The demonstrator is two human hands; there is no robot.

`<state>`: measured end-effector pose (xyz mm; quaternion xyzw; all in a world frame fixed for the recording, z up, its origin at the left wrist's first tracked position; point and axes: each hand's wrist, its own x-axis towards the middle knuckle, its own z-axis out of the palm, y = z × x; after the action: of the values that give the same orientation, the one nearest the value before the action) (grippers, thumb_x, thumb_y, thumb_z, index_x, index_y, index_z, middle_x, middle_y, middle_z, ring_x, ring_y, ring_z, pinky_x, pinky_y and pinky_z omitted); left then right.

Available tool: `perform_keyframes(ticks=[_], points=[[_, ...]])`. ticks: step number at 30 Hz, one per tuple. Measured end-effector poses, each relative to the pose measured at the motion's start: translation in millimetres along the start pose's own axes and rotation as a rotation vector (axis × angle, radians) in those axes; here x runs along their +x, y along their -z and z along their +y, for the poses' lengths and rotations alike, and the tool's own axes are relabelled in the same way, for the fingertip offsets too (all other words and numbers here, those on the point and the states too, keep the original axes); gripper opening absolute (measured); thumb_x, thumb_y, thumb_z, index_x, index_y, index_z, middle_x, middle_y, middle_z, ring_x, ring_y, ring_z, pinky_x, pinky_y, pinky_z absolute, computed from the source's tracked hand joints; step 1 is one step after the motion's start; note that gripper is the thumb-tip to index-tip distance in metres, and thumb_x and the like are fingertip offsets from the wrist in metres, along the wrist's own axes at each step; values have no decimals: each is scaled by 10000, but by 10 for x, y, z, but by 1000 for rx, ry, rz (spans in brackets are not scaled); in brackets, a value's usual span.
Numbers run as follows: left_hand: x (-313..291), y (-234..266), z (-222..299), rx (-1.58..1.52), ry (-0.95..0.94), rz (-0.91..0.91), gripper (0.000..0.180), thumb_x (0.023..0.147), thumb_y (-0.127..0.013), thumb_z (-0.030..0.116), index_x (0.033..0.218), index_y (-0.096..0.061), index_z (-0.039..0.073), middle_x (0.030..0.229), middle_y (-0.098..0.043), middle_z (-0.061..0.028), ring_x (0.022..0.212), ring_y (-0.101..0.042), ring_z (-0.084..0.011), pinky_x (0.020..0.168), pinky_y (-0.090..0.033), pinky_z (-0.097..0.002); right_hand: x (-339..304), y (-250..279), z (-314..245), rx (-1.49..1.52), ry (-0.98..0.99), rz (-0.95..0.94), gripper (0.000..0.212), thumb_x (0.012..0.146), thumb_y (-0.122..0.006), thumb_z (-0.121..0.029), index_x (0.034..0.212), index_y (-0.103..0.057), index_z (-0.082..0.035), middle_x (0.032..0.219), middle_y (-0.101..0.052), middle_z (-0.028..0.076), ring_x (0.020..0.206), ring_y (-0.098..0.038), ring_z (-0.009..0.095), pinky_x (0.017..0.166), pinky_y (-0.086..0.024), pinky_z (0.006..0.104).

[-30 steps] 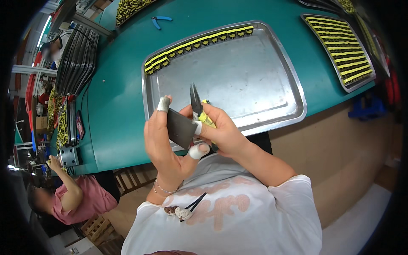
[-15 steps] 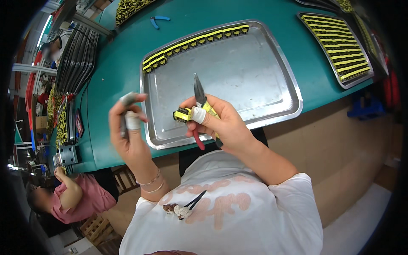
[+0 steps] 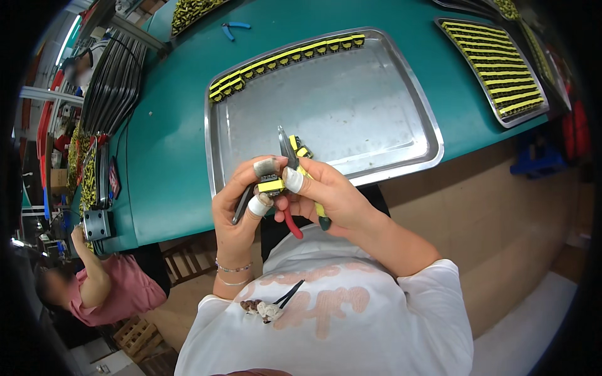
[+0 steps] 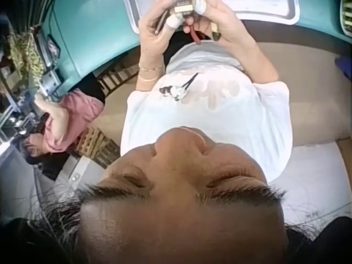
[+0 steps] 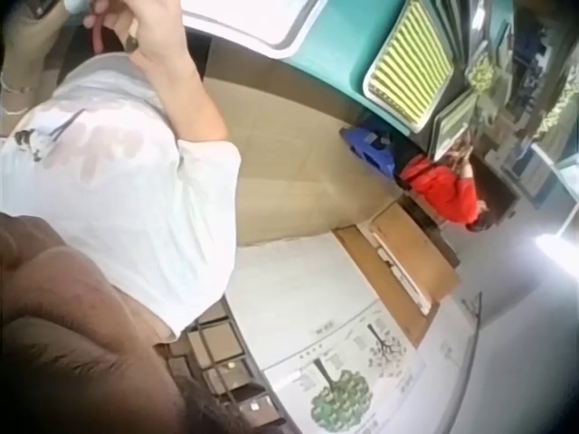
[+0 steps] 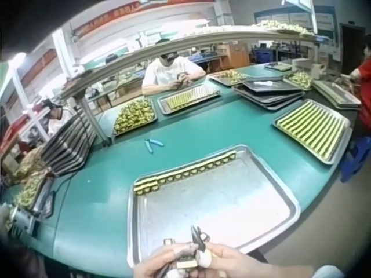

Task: The person uses pliers to bend the pins on transformers one at a time and then places them onto a metal tray.

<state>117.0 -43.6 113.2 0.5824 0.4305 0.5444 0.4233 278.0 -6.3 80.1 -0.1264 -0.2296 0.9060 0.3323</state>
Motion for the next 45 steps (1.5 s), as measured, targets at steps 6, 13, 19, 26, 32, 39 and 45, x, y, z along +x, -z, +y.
perform_keyframes(ticks=[6, 13, 19, 26, 32, 39, 45], points=[[-350, 255, -126, -143, 39, -66, 295, 890, -567, 96, 1153, -550, -36, 1159, -597, -138, 1039, -574, -192, 906, -447, -299, -46, -300, 214, -218, 7, 193, 324, 968, -496, -271, 1161, -482, -11, 972, -599, 85, 783, -595, 138, 721, -525, 311], [-639, 466, -245, -178, 135, -16, 280, 939, -511, 103, 1175, -504, -49, 1050, -618, -89, 954, -596, -126, 822, -473, -248, -118, -140, 169, -1673, 697, 21, 263, 625, -676, -56, 881, -624, -26, 803, -569, 96, 679, -537, 264, 602, -418, 348], [-895, 639, -452, -171, 302, -21, 345, 931, -552, 280, 1076, -539, -33, 838, -587, -55, 653, -522, -70, 540, -348, -184, -9, 64, 387, -2057, 827, -77, 402, 503, -656, -40, 903, -624, -53, 810, -550, 58, 677, -495, 237, 590, -394, 358], [-1065, 861, -677, -283, 344, -123, 220, 948, -495, 94, 1135, -530, -17, 1030, -593, -67, 801, -572, -101, 745, -486, -245, 92, 155, 642, -2202, 877, -111, 326, 548, -706, -111, 862, -620, -85, 802, -552, 13, 723, -514, 181, 603, -410, 311], [-1208, 924, -820, -320, 313, -159, 218, 940, -496, 55, 1140, -535, -23, 1092, -595, -82, 817, -574, -107, 740, -496, -249, 118, 232, 822, -2244, 922, -129, 262, 606, -672, -140, 859, -624, -93, 749, -508, 2, 687, -491, 163, 589, -397, 296], [-1264, 887, -789, -139, 262, -165, 301, 880, -609, 154, 1119, -558, -21, 995, -606, -69, 743, -573, -94, 667, -473, -222, 30, 255, 847, -2257, 874, -185, 394, 484, -692, -99, 869, -620, -57, 747, -494, 25, 656, -475, 189, 571, -400, 315], [-1373, 857, -854, -19, 227, -147, 385, 861, -651, 261, 1105, -567, -25, 887, -607, -45, 698, -579, -92, 599, -442, -201, -51, 290, 891, -2286, 892, -199, 379, 492, -675, -118, 859, -615, -49, 701, -477, 20, 622, -463, 181, 556, -395, 309]])
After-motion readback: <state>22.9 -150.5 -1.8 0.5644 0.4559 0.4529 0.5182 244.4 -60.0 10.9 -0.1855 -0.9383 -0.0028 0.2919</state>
